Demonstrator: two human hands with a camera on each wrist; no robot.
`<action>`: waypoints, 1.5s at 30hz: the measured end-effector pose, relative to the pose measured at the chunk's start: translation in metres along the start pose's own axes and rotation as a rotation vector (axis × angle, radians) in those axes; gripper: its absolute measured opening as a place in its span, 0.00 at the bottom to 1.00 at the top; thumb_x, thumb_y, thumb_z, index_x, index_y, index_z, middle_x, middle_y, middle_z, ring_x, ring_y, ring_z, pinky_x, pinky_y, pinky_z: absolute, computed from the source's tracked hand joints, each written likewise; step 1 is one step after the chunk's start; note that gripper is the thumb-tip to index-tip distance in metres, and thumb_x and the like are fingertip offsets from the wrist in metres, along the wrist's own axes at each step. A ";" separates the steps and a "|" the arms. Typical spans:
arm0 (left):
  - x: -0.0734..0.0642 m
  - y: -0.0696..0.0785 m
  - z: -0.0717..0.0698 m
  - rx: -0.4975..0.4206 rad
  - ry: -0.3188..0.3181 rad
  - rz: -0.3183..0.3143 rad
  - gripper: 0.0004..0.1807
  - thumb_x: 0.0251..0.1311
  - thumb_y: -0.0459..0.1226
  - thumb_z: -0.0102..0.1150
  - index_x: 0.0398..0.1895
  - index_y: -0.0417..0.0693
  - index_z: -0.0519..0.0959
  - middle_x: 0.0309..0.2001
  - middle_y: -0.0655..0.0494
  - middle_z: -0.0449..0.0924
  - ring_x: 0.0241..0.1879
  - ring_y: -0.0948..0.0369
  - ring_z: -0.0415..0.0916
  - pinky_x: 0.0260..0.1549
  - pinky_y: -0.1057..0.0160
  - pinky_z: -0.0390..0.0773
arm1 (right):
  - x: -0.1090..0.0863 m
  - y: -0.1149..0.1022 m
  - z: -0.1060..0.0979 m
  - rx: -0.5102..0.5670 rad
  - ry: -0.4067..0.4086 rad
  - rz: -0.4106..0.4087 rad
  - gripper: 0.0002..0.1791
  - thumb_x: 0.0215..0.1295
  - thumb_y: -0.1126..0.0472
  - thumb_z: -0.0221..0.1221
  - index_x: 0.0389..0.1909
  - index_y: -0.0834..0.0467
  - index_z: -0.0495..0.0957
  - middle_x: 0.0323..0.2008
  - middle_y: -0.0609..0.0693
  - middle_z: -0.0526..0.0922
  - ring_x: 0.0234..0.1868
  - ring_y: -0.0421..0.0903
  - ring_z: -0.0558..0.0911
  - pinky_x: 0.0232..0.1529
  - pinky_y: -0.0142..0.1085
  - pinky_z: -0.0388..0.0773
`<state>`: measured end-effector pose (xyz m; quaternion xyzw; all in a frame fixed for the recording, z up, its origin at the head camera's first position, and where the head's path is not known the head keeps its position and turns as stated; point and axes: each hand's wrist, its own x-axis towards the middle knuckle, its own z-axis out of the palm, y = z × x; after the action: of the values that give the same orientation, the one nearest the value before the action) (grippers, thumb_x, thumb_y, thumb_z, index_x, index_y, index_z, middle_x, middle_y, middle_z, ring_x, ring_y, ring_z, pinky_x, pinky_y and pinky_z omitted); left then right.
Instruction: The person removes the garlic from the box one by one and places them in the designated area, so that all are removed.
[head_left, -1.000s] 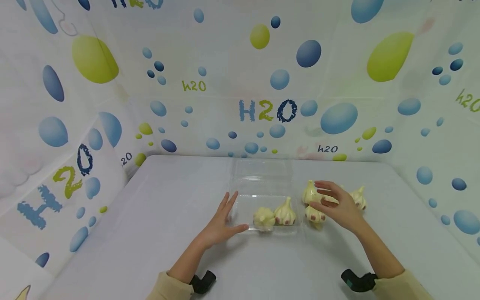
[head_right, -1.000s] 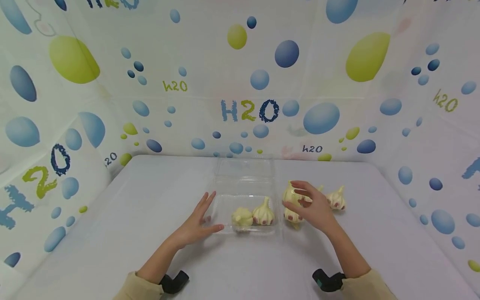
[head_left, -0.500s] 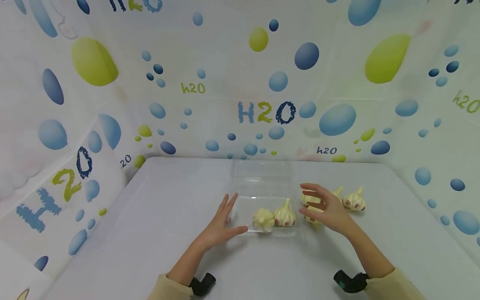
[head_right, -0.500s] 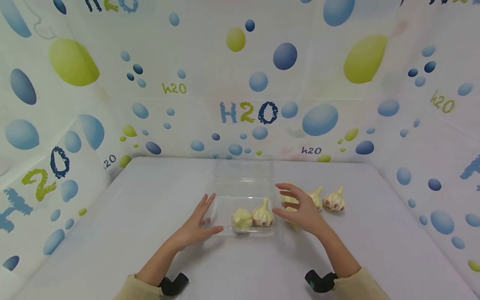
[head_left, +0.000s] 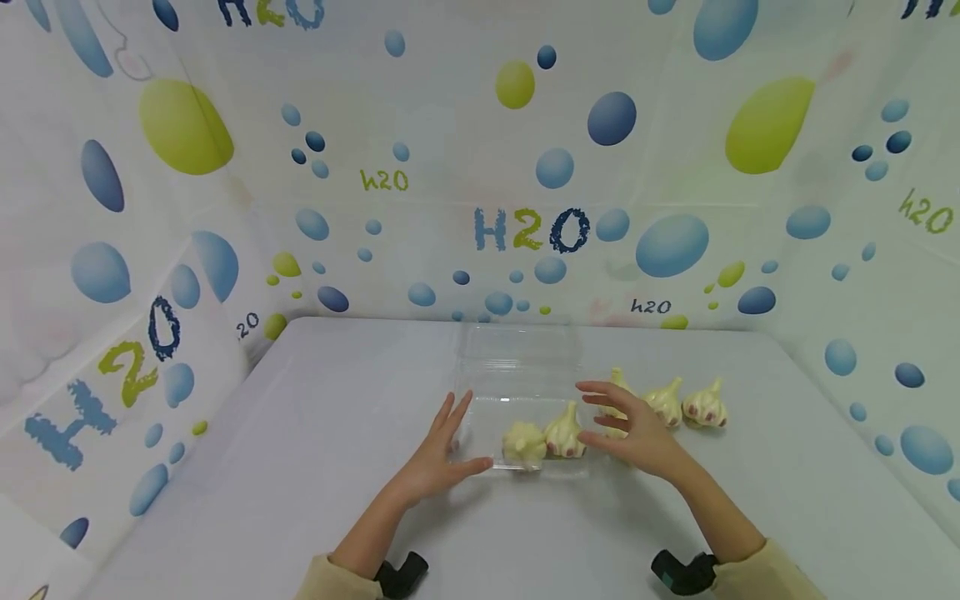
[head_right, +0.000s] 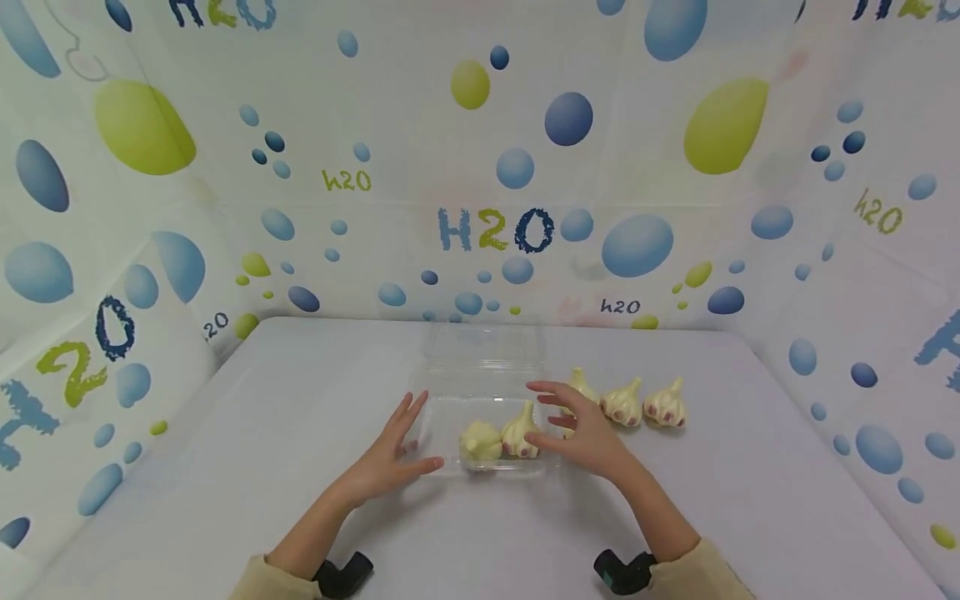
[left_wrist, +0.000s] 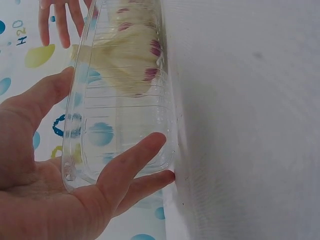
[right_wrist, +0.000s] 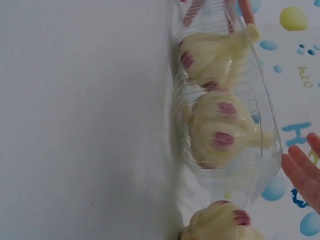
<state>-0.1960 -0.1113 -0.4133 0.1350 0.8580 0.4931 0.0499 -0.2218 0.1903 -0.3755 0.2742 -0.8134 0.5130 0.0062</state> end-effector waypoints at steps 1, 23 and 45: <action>0.000 0.000 0.000 0.000 0.000 0.000 0.50 0.50 0.46 0.66 0.72 0.64 0.44 0.72 0.47 0.29 0.68 0.43 0.40 0.55 0.40 0.59 | 0.001 0.000 0.001 0.009 -0.008 -0.012 0.32 0.53 0.61 0.66 0.60 0.54 0.67 0.59 0.57 0.68 0.57 0.59 0.69 0.51 0.46 0.71; 0.001 0.000 0.001 0.014 0.007 0.003 0.50 0.50 0.47 0.66 0.72 0.65 0.44 0.72 0.47 0.30 0.68 0.43 0.40 0.55 0.39 0.59 | 0.013 -0.005 0.026 0.031 -0.115 -0.003 0.29 0.55 0.62 0.64 0.59 0.52 0.68 0.59 0.55 0.69 0.58 0.56 0.69 0.50 0.50 0.72; -0.002 0.002 -0.002 0.022 -0.008 0.020 0.50 0.52 0.47 0.65 0.72 0.64 0.43 0.72 0.45 0.30 0.68 0.43 0.41 0.55 0.42 0.61 | 0.020 -0.005 0.047 0.061 -0.253 -0.013 0.27 0.56 0.61 0.64 0.58 0.53 0.70 0.63 0.54 0.65 0.61 0.59 0.66 0.47 0.49 0.74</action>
<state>-0.1945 -0.1124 -0.4110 0.1461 0.8617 0.4837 0.0468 -0.2237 0.1402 -0.3876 0.3419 -0.7899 0.4990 -0.1013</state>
